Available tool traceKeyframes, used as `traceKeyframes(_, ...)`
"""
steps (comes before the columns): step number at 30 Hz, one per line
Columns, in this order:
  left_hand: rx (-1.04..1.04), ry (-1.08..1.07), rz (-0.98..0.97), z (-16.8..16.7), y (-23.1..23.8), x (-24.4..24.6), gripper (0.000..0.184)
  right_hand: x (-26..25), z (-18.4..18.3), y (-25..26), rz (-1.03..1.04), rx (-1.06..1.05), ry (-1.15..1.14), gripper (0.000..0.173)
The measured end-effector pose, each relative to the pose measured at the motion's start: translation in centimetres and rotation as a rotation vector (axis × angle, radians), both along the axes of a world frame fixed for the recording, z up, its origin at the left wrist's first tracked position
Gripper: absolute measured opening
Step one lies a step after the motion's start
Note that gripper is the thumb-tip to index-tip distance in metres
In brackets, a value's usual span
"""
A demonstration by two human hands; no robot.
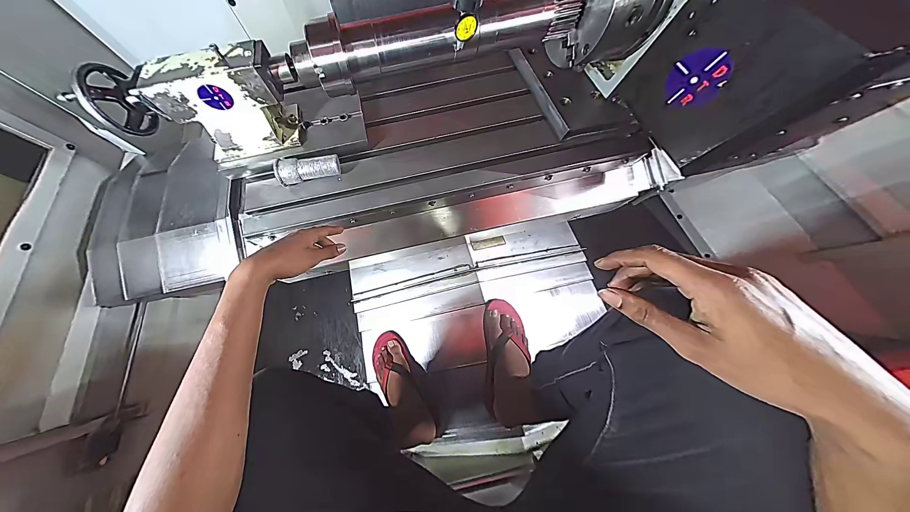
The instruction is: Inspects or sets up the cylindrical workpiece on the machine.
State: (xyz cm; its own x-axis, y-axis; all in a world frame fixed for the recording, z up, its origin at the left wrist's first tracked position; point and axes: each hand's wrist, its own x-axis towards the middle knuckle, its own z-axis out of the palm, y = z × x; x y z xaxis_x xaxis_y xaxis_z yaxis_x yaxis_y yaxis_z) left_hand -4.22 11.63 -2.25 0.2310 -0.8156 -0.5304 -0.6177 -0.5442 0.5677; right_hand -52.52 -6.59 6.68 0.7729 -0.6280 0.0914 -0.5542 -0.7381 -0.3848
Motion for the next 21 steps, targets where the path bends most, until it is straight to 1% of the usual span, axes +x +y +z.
traceKeyframes(3,0.027,0.009,0.011,0.16,-0.17,-0.02,0.052,0.03,-0.01,-0.03,0.005,0.000,-0.001,0.049)
traceKeyframes(21,0.021,-0.003,0.014,0.17,-0.02,0.06,0.053,-0.01,-0.02,0.00,-0.010,0.003,0.002,0.050)
